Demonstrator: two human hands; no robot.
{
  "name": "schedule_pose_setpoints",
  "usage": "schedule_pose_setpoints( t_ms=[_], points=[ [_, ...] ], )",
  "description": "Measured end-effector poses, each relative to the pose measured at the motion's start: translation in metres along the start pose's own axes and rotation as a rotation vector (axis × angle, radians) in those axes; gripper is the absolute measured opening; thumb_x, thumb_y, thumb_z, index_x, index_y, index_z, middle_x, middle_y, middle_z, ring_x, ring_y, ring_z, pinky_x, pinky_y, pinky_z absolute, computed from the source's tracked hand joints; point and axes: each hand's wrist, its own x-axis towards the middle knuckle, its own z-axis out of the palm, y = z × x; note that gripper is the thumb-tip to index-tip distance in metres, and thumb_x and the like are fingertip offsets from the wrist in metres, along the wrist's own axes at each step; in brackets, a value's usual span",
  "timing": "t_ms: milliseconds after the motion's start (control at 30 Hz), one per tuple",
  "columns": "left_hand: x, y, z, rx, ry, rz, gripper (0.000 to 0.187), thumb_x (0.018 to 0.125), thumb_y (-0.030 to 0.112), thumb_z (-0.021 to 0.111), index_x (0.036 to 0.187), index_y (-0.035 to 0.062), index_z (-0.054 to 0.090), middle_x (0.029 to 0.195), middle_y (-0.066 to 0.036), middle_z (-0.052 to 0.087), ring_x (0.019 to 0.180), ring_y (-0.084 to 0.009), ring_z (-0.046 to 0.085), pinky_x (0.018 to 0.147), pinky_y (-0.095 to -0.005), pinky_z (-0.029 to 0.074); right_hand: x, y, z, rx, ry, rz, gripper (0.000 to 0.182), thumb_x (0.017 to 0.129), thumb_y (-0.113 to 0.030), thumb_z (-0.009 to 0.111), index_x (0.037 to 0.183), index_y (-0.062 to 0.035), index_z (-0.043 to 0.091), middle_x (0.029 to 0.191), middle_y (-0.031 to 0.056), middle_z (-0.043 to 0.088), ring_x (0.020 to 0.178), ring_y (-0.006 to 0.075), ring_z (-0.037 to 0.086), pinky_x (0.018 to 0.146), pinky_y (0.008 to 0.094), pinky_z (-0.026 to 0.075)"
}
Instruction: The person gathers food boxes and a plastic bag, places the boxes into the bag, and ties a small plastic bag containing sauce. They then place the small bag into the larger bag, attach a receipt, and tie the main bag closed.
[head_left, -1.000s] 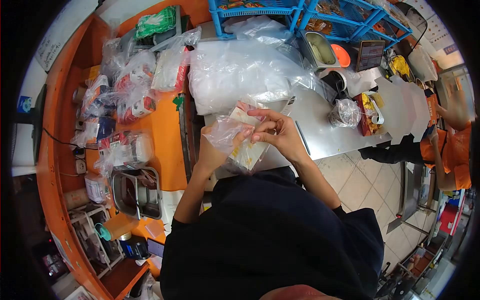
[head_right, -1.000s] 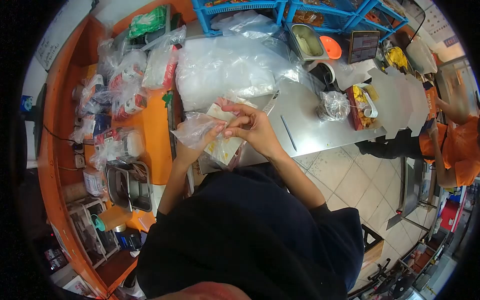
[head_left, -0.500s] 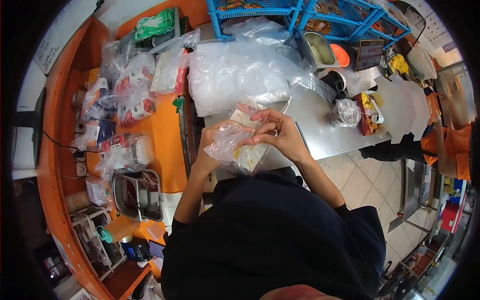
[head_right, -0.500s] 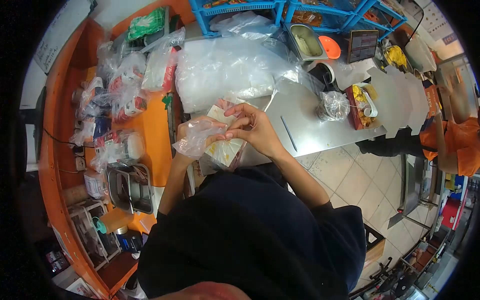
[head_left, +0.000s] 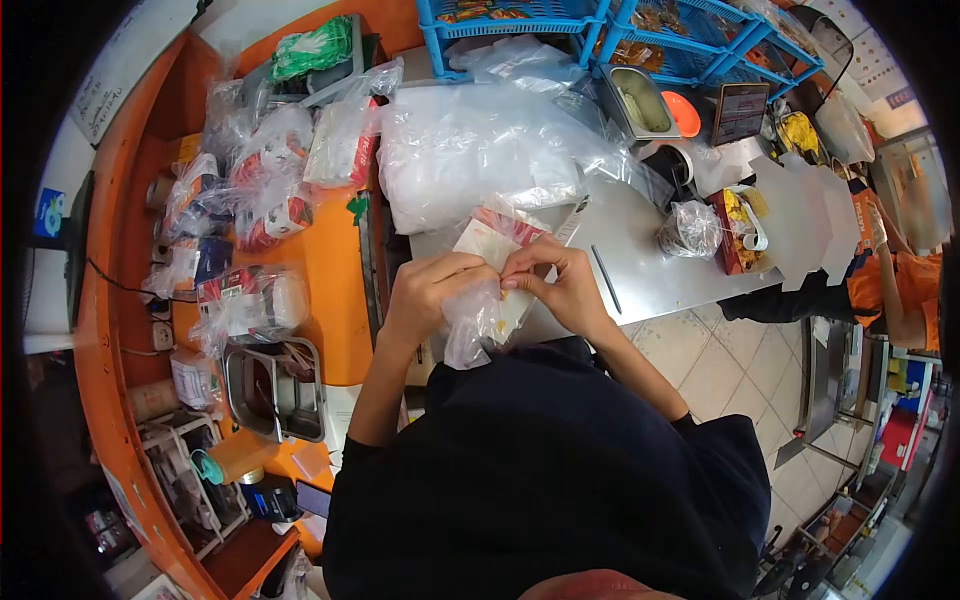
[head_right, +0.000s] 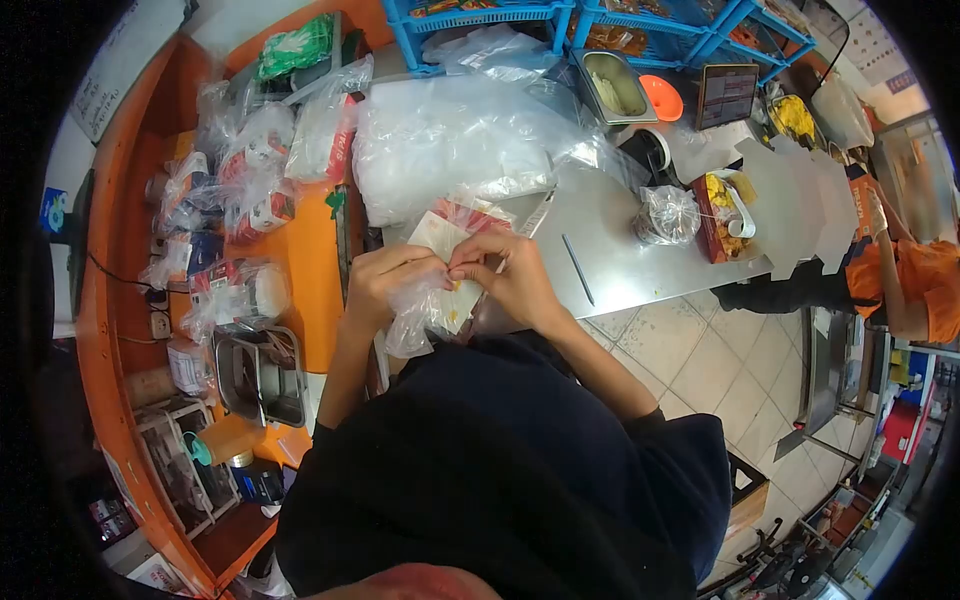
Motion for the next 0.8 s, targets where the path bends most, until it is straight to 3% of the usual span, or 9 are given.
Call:
schedule_pose_setpoints(
  t_ms=[233,300,467,567,633,667,733,767,800],
  points=[
    [0.005,0.005,0.008,0.011,0.054,-0.109,0.008,0.077,0.01,0.073,0.082,0.0045,0.069,0.076,-0.007,0.067,0.069,-0.0227,0.067,0.058,-0.0308,0.051,-0.014,-0.021,-0.005,-0.506,0.014,-0.257,0.012,0.078,-0.003,0.067,0.085,-0.0072,0.058,0.093,0.0054,0.058,0.095,0.0284,0.048,0.09,0.0371,0.035],
    [0.014,0.019,0.006,-0.311,0.053,-0.728,0.015,0.081,0.015,0.075,0.081,0.0013,0.07,0.075,-0.009,0.069,0.069,-0.0192,0.067,0.06,-0.0311,0.05,-0.021,-0.018,0.003,-0.459,-0.035,-0.23,0.011,0.08,-0.004,0.066,0.087,-0.0073,0.058,0.094,0.0053,0.058,0.096,0.0274,0.048,0.09,0.0373,0.035],
    [0.011,0.019,0.006,-0.418,0.046,-0.572,0.021,0.082,0.02,0.077,0.083,-0.0007,0.071,0.077,-0.01,0.071,0.068,-0.017,0.066,0.061,-0.0315,0.049,-0.02,0.004,-0.03,0.002,-0.108,-0.129,0.012,0.082,-0.006,0.065,0.093,-0.005,0.059,0.098,0.0057,0.059,0.102,0.0236,0.051,0.094,0.0374,0.037],
    [0.022,0.027,0.005,-0.443,-0.155,-0.753,0.029,0.078,0.02,0.08,0.097,0.0012,0.07,0.087,-0.01,0.07,0.081,-0.0188,0.065,0.071,-0.0325,0.049,-0.026,-0.003,-0.023,-0.268,-0.355,-0.233,0.018,0.079,-0.009,0.07,0.095,-0.0057,0.061,0.101,0.0067,0.06,0.103,0.0252,0.053,0.097,0.0378,0.037],
    [0.047,0.061,0.001,-0.126,0.284,-0.525,0.049,0.073,0.019,0.083,0.114,0.0039,0.062,0.102,-0.012,0.067,0.098,-0.0226,0.061,0.083,-0.0343,0.046,-0.036,0.024,-0.077,-0.365,-0.009,-0.219,0.037,0.071,-0.015,0.079,0.103,-0.0072,0.06,0.108,0.007,0.06,0.106,0.0266,0.053,0.096,0.0395,0.038],
    [0.055,0.072,-0.003,-0.128,0.288,-0.514,0.049,0.073,0.019,0.083,0.114,0.0039,0.062,0.102,-0.012,0.067,0.098,-0.0226,0.061,0.083,-0.0343,0.046,-0.038,0.011,-0.109,-0.756,0.273,-0.214,0.048,0.067,-0.015,0.082,0.109,-0.0081,0.058,0.112,0.0085,0.059,0.106,0.0275,0.054,0.094,0.0396,0.04],
    [0.063,0.094,-0.006,-0.233,0.871,-0.043,0.064,0.069,0.015,0.084,0.125,0.0062,0.054,0.117,-0.012,0.061,0.108,-0.027,0.055,0.089,-0.0362,0.044,-0.047,0.009,-0.157,-1.312,0.67,-0.042,0.064,0.063,-0.013,0.084,0.12,-0.0096,0.054,0.117,0.0115,0.056,0.106,0.0301,0.056,0.09,0.0403,0.044],
    [0.07,0.102,-0.004,-0.235,0.874,-0.051,0.064,0.069,0.015,0.084,0.125,0.0062,0.054,0.117,-0.012,0.061,0.108,-0.027,0.055,0.089,-0.0362,0.044,-0.051,0.029,-0.17,-1.483,0.772,0.118,0.069,0.062,-0.01,0.083,0.124,-0.0102,0.052,0.118,0.013,0.055,0.105,0.0318,0.056,0.088,0.0409,0.045],
    [0.077,0.111,-0.001,-0.364,0.489,-0.029,0.056,0.072,0.011,0.079,0.122,0.0055,0.056,0.118,-0.012,0.061,0.107,-0.0277,0.056,0.088,-0.0365,0.045,-0.052,0.046,-0.177,-1.489,0.76,0.124,0.069,0.062,-0.01,0.083,0.124,-0.0102,0.052,0.118,0.013,0.055,0.105,0.0318,0.056,0.088,0.0409,0.045]
  ],
)
